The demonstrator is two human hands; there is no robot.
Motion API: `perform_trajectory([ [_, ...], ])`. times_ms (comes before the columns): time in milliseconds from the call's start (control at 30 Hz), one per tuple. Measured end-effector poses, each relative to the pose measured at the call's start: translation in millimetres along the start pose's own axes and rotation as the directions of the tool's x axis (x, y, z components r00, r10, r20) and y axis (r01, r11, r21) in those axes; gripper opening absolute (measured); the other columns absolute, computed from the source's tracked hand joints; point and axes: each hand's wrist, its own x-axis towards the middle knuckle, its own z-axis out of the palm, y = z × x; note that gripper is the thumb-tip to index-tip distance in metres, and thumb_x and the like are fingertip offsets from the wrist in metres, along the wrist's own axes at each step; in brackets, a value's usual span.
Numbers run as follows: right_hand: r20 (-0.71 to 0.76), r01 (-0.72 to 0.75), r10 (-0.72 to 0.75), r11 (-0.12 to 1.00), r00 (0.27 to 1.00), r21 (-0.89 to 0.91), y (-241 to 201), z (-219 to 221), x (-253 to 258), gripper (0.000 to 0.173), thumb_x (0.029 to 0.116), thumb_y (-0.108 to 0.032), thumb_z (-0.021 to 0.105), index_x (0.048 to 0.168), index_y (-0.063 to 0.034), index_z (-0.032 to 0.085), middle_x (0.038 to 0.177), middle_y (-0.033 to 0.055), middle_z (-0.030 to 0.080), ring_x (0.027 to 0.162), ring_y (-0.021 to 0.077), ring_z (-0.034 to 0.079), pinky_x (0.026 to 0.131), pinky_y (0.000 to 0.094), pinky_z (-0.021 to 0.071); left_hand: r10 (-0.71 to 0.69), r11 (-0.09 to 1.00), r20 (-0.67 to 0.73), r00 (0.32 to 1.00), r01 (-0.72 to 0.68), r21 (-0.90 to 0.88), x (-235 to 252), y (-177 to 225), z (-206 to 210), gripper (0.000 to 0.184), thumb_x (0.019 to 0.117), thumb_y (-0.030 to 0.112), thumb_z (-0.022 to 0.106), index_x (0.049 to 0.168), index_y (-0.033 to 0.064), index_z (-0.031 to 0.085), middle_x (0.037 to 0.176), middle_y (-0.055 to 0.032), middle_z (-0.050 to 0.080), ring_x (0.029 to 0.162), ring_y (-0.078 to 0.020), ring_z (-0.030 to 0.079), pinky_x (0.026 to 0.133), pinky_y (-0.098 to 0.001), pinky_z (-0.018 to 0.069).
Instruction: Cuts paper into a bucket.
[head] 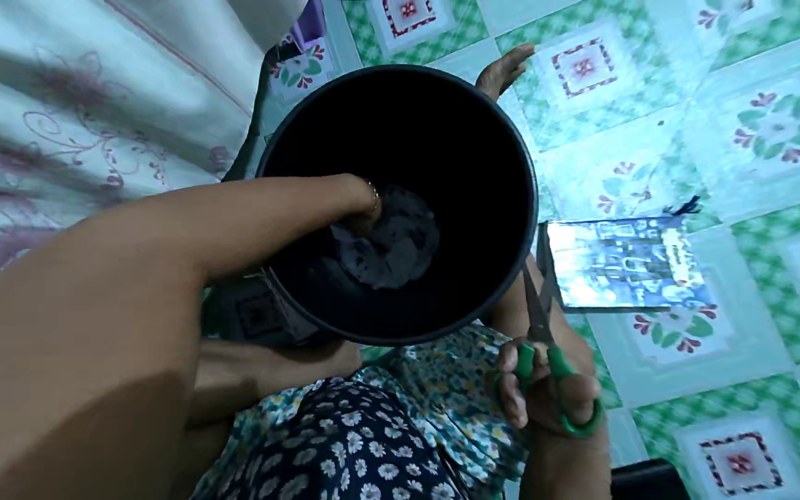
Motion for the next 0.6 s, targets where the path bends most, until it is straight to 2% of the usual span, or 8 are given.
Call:
perform_trajectory([
  [100,0.0,0.005,-0.005,1.0,1.0,0.008,1,0,0,0.053,0.0976,-0.06,0.053,0.125,-0.0168,0.068,0.088,-0.0045,0.075,0.071,0.0026,0.071,0.064,0.018,0.0589,0.056,0.985,-0.145,0.988,-0.078,-0.156,-54,7,-37,0.036,0.0948,0.031,0.07,0.093,-0.0048,0.072,0.093,-0.0247,0.068,0.09,-0.0418,0.067,0.077,-0.0655,0.0498],
  [133,-0.008,0.004,-0.004,1.0,1.0,-0.002,2,1,0,0.054,0.0973,-0.061,0.052,0.125,-0.0178,0.068,0.087,-0.0052,0.075,0.071,0.0022,0.071,0.063,0.0178,0.0589,0.007,0.966,-0.034,0.999,-0.016,-0.257,-87,20,-62,0.034,0.1008,0.025,0.065,0.101,-0.0085,0.068,0.098,-0.0247,0.066,0.095,-0.0389,0.064,0.084,-0.0605,0.0477],
  [167,-0.018,0.003,-0.003,1.0,1.0,-0.015,2,2,0,0.054,0.097,-0.062,0.051,0.123,-0.0186,0.069,0.086,-0.006,0.075,0.07,0.0017,0.071,0.063,0.0176,0.0587,-0.017,0.941,0.007,1.0,0.019,-0.337,-110,27,-76,0.028,0.1027,0.02,0.062,0.102,-0.0076,0.068,0.096,-0.0204,0.065,0.09,-0.0315,0.062,0.082,-0.0519,0.0482],
  [267,-0.017,0.001,-0.002,0.999,1.0,-0.048,2,2,1,0.054,0.096,-0.063,0.051,0.122,-0.0192,0.069,0.086,-0.0065,0.075,0.07,0.0016,0.071,0.063,0.0174,0.0589,-0.024,0.844,-0.102,0.994,-0.035,-0.535,-149,26,-76,0.019,0.1029,0.013,0.06,0.093,-0.0018,0.067,0.077,-0.0066,0.057,0.065,-0.0119,0.049,0.062,-0.0304,0.0425],
  [333,-0.05,-0.007,0.003,0.996,0.999,-0.092,3,5,2,0.054,0.0953,-0.064,0.051,0.12,-0.0203,0.069,0.084,-0.0071,0.075,0.068,0.0011,0.07,0.062,0.017,0.058,-0.052,0.882,-0.133,0.99,-0.017,-0.471,-167,25,-72,0.021,0.1027,0.014,0.061,0.094,-0.0031,0.068,0.08,-0.0111,0.06,0.071,-0.0189,0.054,0.067,-0.0383,0.0455],
  [400,-0.107,-0.018,0.002,0.988,0.994,-0.152,4,12,3,0.051,0.0955,-0.064,0.051,0.118,-0.0215,0.07,0.083,-0.008,0.074,0.066,0.0002,0.069,0.06,0.0162,0.0567,-0.096,0.918,-0.067,0.993,0.063,-0.393,-187,29,-72,0.023,0.1043,0.014,0.058,0.104,-0.0072,0.067,0.098,-0.021,0.065,0.095,-0.0334,0.063,0.088,-0.0533,0.0477],
  [500,-0.122,-0.021,-0.004,0.979,0.993,-0.204,2,29,3,0.05,0.0964,-0.061,0.053,0.118,-0.0197,0.07,0.086,-0.0068,0.074,0.067,0.0015,0.069,0.06,0.0172,0.0578,-0.022,0.869,-0.27,0.963,-0.115,-0.481,-195,13,-43,0.023,0.1019,0.013,0.062,0.088,-0.0036,0.068,0.076,-0.0114,0.059,0.068,-0.0202,0.053,0.066,-0.0407,0.0448],
  [600,-0.146,-0.036,-0.006,0.958,0.989,-0.283,-2,54,2,0.049,0.0974,-0.061,0.052,0.12,-0.0203,0.069,0.087,-0.0065,0.074,0.071,0.0023,0.07,0.064,0.0182,0.0582,-0.006,0.722,-0.412,0.911,-0.28,-0.632,-220,12,-30,0.018,0.0999,0.008,0.062,0.085,0.0001,0.069,0.07,-0.0032,0.058,0.059,-0.0074,0.048,0.058,-0.0267,0.0417],
])
